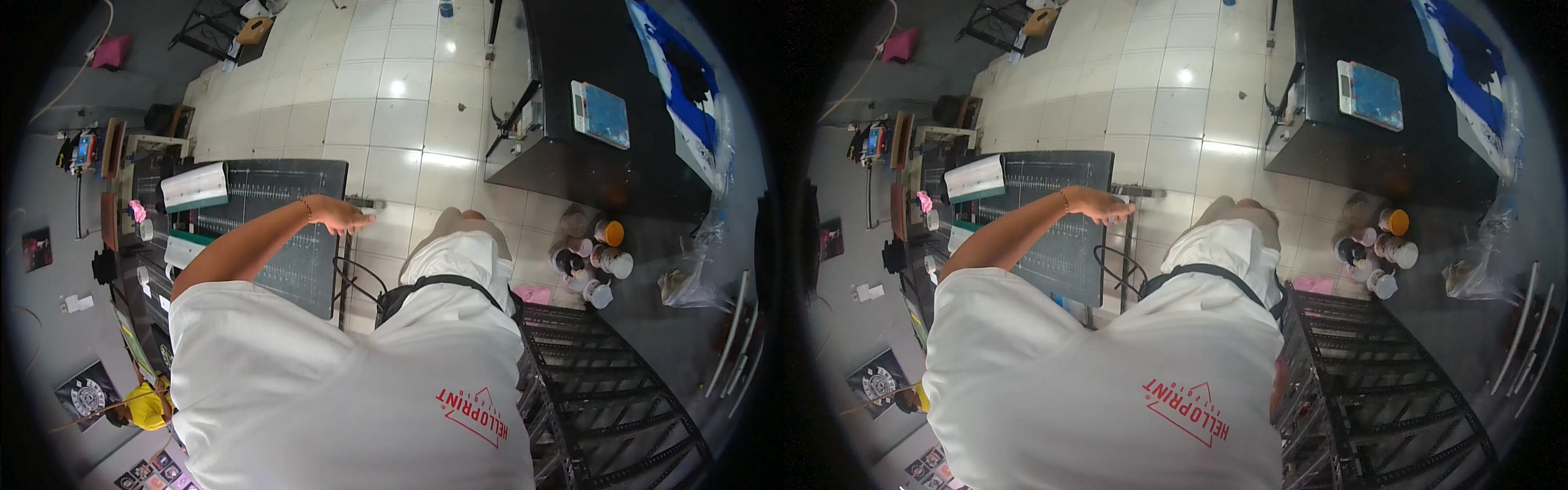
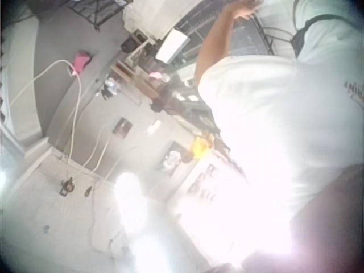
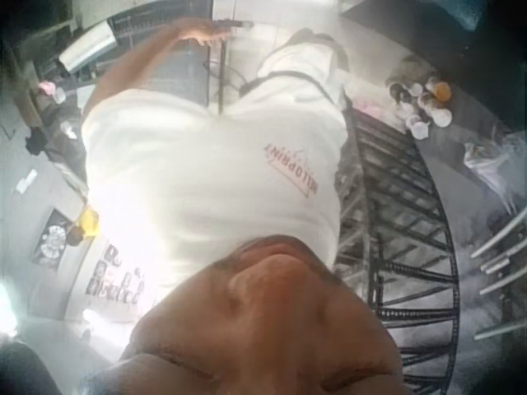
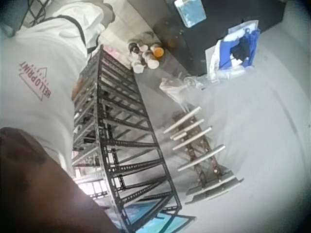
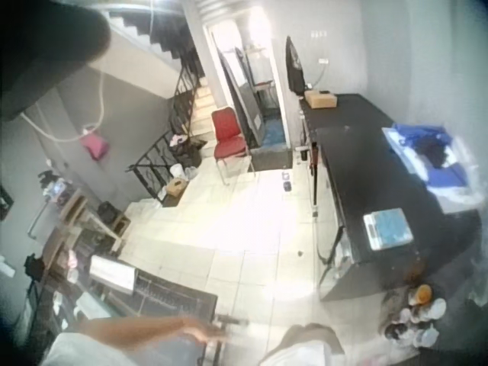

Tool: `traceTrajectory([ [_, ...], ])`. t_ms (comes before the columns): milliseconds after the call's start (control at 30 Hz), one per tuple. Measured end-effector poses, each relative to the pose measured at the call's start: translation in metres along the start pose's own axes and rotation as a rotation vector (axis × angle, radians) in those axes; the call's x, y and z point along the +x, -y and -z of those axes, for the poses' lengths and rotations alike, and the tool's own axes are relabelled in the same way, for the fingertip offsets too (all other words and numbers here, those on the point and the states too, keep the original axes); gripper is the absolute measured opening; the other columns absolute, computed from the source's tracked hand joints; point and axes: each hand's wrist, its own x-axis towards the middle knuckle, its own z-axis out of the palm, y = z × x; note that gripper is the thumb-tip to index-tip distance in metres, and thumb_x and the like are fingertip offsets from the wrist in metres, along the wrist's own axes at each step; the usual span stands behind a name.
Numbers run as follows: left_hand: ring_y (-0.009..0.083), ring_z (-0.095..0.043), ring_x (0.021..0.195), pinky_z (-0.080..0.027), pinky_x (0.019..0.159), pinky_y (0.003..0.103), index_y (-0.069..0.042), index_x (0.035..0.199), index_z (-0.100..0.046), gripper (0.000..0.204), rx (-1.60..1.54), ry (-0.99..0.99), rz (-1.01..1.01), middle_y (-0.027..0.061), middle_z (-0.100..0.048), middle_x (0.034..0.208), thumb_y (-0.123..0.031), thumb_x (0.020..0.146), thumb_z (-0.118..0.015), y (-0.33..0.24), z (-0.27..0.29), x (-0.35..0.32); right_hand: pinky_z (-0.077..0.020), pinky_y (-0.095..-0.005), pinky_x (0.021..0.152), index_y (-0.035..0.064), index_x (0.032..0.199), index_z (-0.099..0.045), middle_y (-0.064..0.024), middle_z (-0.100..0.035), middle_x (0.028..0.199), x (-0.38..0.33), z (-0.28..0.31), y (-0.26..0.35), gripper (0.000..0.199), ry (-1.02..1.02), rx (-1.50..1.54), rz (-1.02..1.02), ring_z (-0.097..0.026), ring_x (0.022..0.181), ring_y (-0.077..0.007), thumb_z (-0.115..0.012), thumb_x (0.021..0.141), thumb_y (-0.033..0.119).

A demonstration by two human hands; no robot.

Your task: The person handles a screen printing frame and a squeegee, then uses a small yellow tool to scrape yellow ink from a cup and spread it across the screen mesh.

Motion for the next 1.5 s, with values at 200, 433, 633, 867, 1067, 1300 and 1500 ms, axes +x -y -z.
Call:
traceTrajectory([
  [200,0.0276,-0.059,0.105,-0.052,0.088,0.037,-0.005,0.140,-0.039,0.075,0.013,0.277,0.116,0.0179,-0.050,0.131,-0.064,0.094,-0.030,0.017,-0.046,0.037,-0.0461,-0.0362,0.073,0.0122,0.135,-0.046,-0.0088,-0.060,0.113,0.001,0.003,-0.004,0.051,0.008,-0.006,-0.001,-0.061,0.090,-0.0235,-0.051,0.091,0.036],
  [433,0.0225,-0.063,0.086,-0.054,0.076,0.034,-0.004,0.130,-0.047,0.068,-0.088,0.476,0.241,0.0163,-0.055,0.114,-0.060,0.092,-0.045,-0.016,-0.034,0.023,-0.0463,-0.0361,0.072,0.0121,0.135,-0.046,-0.0089,-0.060,0.114,0.000,-0.003,-0.017,0.050,-0.006,0.036,-0.001,-0.061,0.089,-0.0235,-0.051,0.091,0.036],
  [633,0.0229,-0.056,0.074,-0.052,0.073,0.038,-0.008,0.132,-0.043,0.069,-0.041,0.618,0.311,0.0186,-0.053,0.117,-0.060,0.089,-0.052,-0.034,-0.029,0.023,-0.0465,-0.0360,0.072,0.0120,0.135,-0.046,-0.0089,-0.060,0.114,0.003,-0.016,-0.032,0.050,-0.039,0.117,0.018,-0.061,0.089,-0.0235,-0.051,0.091,0.035],
  [867,0.0320,-0.056,0.106,-0.041,0.099,0.047,-0.014,0.149,-0.024,0.078,0.161,0.442,0.352,0.0222,-0.041,0.139,-0.066,0.091,-0.036,-0.043,-0.023,0.015,-0.0468,-0.0352,0.071,0.0110,0.134,-0.047,-0.0091,-0.060,0.113,0.008,-0.030,-0.034,0.050,-0.077,0.223,0.107,-0.062,0.089,-0.0234,-0.050,0.090,0.035],
  [1067,0.0353,-0.039,0.132,-0.031,0.109,0.048,-0.003,0.142,-0.034,0.082,-0.117,0.211,0.134,0.0212,-0.037,0.144,-0.068,0.092,-0.032,-0.003,-0.013,0.013,-0.0470,-0.0322,0.071,0.0075,0.131,-0.049,-0.0107,-0.062,0.108,-0.015,-0.045,-0.029,0.052,-0.140,0.351,0.163,-0.063,0.089,-0.0230,-0.054,0.088,0.036],
  [1300,0.0338,-0.051,0.120,-0.038,0.103,0.050,0.001,0.131,-0.048,0.081,-0.133,-0.124,0.114,0.0210,-0.054,0.129,-0.065,0.094,-0.022,0.003,-0.017,0.014,-0.0477,-0.0315,0.069,0.0068,0.129,-0.050,-0.0117,-0.062,0.105,-0.016,-0.069,-0.058,0.048,-0.151,0.600,0.158,-0.064,0.081,-0.0230,-0.057,0.087,0.029],
  [1500,0.0254,-0.058,0.101,-0.044,0.088,0.043,0.001,0.115,-0.060,0.080,-0.157,-0.255,0.064,0.0150,-0.064,0.110,-0.069,0.092,-0.027,0.011,-0.010,0.021,-0.0494,-0.0299,0.064,0.0055,0.127,-0.052,-0.0119,-0.064,0.102,-0.023,-0.105,-0.081,0.043,-0.203,0.660,0.097,-0.065,0.078,-0.0219,-0.055,0.087,0.023],
])
